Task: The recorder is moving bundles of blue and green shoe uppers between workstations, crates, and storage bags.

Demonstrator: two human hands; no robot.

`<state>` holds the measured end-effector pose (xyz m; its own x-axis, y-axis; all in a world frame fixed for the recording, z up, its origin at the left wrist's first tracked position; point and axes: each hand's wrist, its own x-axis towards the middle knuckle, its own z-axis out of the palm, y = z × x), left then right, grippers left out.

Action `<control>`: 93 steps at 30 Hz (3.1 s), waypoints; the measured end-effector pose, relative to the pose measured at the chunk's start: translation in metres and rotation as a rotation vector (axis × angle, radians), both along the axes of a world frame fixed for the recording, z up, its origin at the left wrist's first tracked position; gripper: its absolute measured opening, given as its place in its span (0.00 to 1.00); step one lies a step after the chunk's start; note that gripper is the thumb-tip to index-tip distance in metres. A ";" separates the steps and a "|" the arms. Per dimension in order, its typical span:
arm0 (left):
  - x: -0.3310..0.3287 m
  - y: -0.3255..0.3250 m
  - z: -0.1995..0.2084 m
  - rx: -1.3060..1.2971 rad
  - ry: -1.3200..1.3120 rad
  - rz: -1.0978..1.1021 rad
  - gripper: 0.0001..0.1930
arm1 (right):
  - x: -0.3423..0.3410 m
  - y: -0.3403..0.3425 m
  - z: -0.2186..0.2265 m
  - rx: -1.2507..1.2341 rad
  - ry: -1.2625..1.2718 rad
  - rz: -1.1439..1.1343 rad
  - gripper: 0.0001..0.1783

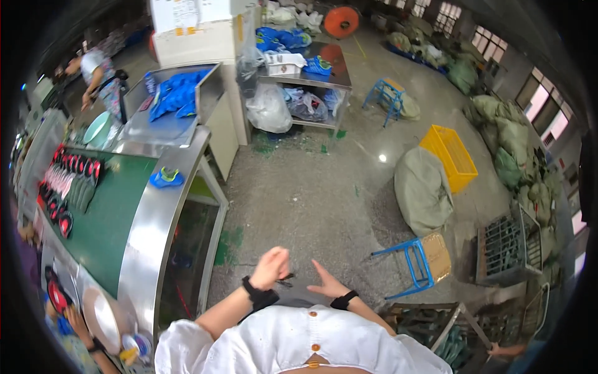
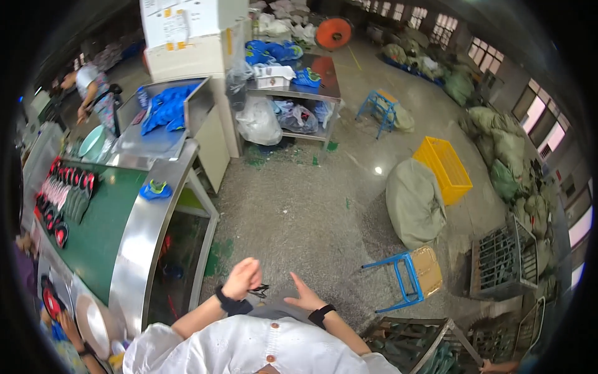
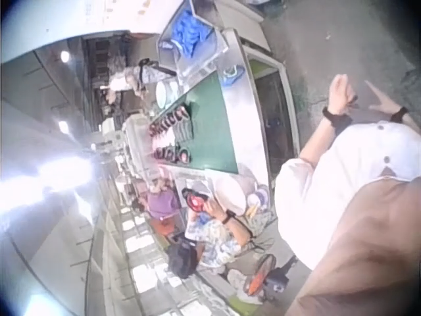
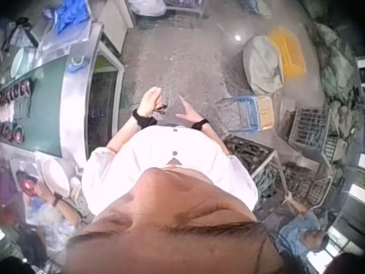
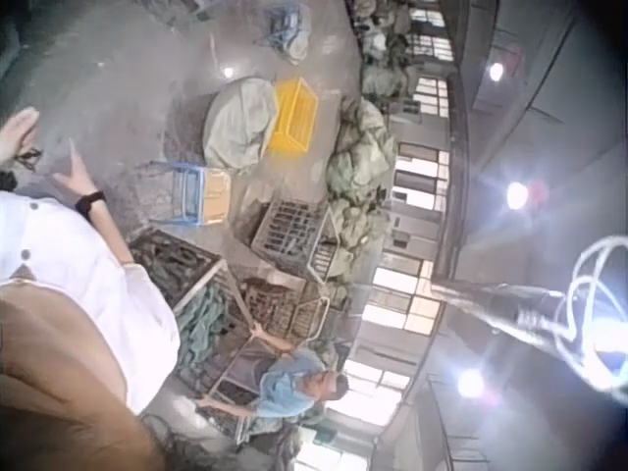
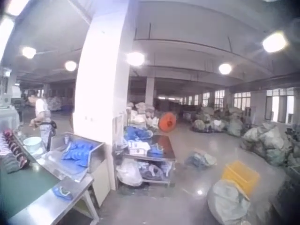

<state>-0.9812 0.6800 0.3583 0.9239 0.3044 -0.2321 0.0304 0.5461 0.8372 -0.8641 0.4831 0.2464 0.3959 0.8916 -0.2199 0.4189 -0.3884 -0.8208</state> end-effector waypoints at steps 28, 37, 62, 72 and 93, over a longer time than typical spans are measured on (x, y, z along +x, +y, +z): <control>0.786 0.290 -0.037 -0.184 -0.010 -0.271 0.41 | 0.769 0.362 0.145 0.436 -0.062 -0.007 0.08; 1.043 0.309 -0.004 1.001 -0.035 -0.864 0.12 | 1.002 0.309 0.124 0.491 0.504 -0.828 0.06; 1.328 0.211 -0.001 0.821 0.226 0.342 0.13 | 1.317 0.310 0.098 0.081 1.230 0.152 0.18; 1.343 0.297 -0.034 0.628 0.168 0.532 0.15 | 1.353 0.408 0.069 -0.198 1.194 0.279 0.19; 1.185 0.517 0.035 1.328 0.430 0.482 0.21 | 1.263 0.725 0.148 -0.518 1.512 0.779 0.38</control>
<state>0.2037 1.1967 0.3935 0.6084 0.7588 0.2325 0.4424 -0.5674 0.6945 0.3987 1.2080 0.3940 -0.8385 0.4843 -0.2497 -0.3176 -0.8067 -0.4983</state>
